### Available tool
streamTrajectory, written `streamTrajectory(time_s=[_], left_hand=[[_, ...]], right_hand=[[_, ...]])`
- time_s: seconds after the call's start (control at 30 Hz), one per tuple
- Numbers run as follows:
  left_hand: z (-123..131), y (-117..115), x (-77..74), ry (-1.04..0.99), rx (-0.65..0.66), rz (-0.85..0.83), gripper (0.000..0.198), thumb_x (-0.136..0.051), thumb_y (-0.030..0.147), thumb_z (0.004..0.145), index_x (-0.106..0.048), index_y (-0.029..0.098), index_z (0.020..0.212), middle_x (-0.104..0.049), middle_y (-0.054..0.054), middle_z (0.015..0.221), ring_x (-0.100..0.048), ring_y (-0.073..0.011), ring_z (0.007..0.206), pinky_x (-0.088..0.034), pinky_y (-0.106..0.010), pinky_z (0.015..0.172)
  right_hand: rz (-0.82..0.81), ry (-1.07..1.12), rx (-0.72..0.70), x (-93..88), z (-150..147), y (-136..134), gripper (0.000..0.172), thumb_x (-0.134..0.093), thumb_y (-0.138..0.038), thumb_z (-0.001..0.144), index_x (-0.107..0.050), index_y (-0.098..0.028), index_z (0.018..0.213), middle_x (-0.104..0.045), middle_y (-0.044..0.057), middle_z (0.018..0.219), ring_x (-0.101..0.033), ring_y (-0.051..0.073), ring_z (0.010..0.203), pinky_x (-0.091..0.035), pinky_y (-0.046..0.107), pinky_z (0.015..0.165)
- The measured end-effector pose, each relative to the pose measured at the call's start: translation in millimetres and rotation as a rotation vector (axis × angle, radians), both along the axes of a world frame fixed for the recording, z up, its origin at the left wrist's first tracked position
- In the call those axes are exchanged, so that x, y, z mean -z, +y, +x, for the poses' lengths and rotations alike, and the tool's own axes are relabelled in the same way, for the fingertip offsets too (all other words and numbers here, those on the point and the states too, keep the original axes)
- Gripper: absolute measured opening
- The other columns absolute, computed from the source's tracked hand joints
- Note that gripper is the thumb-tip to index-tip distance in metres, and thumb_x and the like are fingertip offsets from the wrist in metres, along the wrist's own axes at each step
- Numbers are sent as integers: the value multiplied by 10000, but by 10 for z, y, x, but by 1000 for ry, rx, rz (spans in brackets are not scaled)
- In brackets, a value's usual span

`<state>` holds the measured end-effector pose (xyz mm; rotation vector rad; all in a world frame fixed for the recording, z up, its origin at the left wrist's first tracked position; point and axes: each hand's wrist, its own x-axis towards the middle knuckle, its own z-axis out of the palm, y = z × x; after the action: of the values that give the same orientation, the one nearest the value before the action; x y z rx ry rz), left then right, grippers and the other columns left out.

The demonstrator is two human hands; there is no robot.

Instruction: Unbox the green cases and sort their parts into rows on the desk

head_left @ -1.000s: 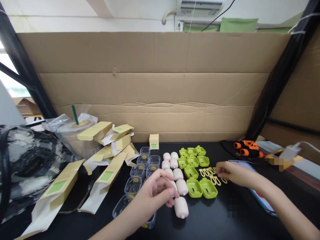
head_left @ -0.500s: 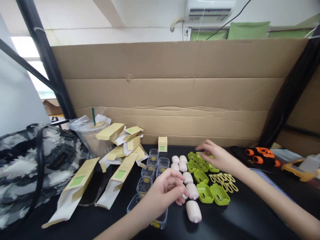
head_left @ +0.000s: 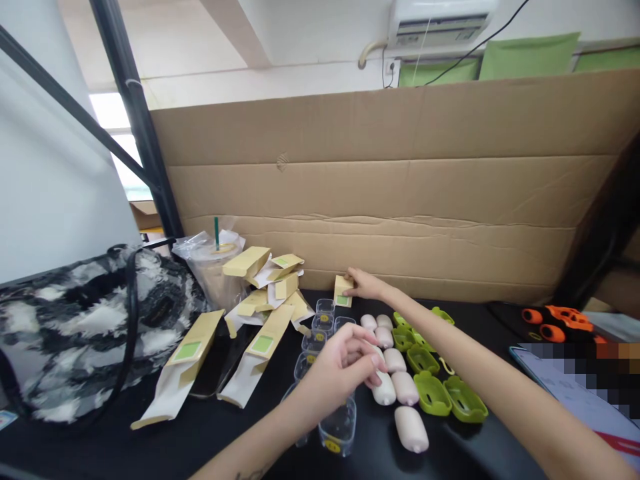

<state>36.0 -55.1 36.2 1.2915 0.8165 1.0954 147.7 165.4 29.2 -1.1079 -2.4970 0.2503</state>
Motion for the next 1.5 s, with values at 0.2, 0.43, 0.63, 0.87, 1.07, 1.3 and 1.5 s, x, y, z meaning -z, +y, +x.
streamTrajectory(time_s=[0.2, 0.43, 0.63, 0.87, 1.07, 1.3, 1.5], left_hand=[[-70, 68, 12, 298, -186, 352, 161, -544, 319, 842, -517, 182, 921, -605, -54, 888, -584, -184, 857, -447, -344, 813], [-154, 345, -222, 842, -275, 1004, 494, -619, 320, 796, -437, 174, 1231, -461, -148, 1286, -371, -285, 1239, -310, -460, 1041], [-197, 272, -180, 879, -55, 1029, 563, -620, 345, 807, -389, 217, 1305, -521, -129, 1254, -503, -258, 1162, -434, -395, 964], [-256, 275, -5, 963, -130, 1307, 531, -542, 159, 821, -339, 150, 1312, -545, -163, 1196, -520, -276, 1127, -492, -442, 906], [-239, 272, 26, 931, -239, 1241, 535, -556, 174, 820, -327, 135, 1302, -548, -156, 1157, -530, -258, 1103, -498, -425, 910], [-317, 350, 26, 1063, -392, 1365, 539, -642, 192, 744, -420, 123, 1230, -558, -134, 1020, -576, -256, 929, -559, -391, 747], [-289, 357, 42, 1160, -377, 1603, 331, -552, 196, 804, -488, 129, 1122, -562, -131, 980, -582, -240, 881, -574, -371, 705]], right_hand=[[77, 212, -6, -37, 183, -268, 307, -552, -310, 906, -532, -168, 1178, -561, 78, 1187, -592, 214, 988, -508, 422, 816], [151, 381, -93, -221, 714, -1234, 457, -670, -99, 683, -511, -206, 1097, -559, 45, 1078, -544, 216, 1023, -452, 388, 905], [55, 506, -21, -31, 793, -1870, 413, -627, -163, 720, -462, -254, 1088, -577, 20, 1034, -581, 203, 949, -498, 346, 809], [404, 410, -17, 124, 784, -1947, 367, -611, -169, 785, -447, -234, 1107, -609, 78, 1090, -576, 251, 1031, -483, 409, 847], [663, 432, -95, 144, 811, -1983, 182, -544, -166, 865, -413, -207, 984, -620, 87, 922, -615, 213, 829, -516, 343, 661], [439, 409, -244, 86, 772, -2135, 112, -497, -295, 899, -487, -210, 826, -590, 19, 704, -588, 170, 645, -489, 296, 552], [420, 353, -94, 151, 776, -2088, 162, -459, -167, 910, -555, -225, 1027, -584, 102, 1147, -659, 167, 829, -535, 268, 608]])
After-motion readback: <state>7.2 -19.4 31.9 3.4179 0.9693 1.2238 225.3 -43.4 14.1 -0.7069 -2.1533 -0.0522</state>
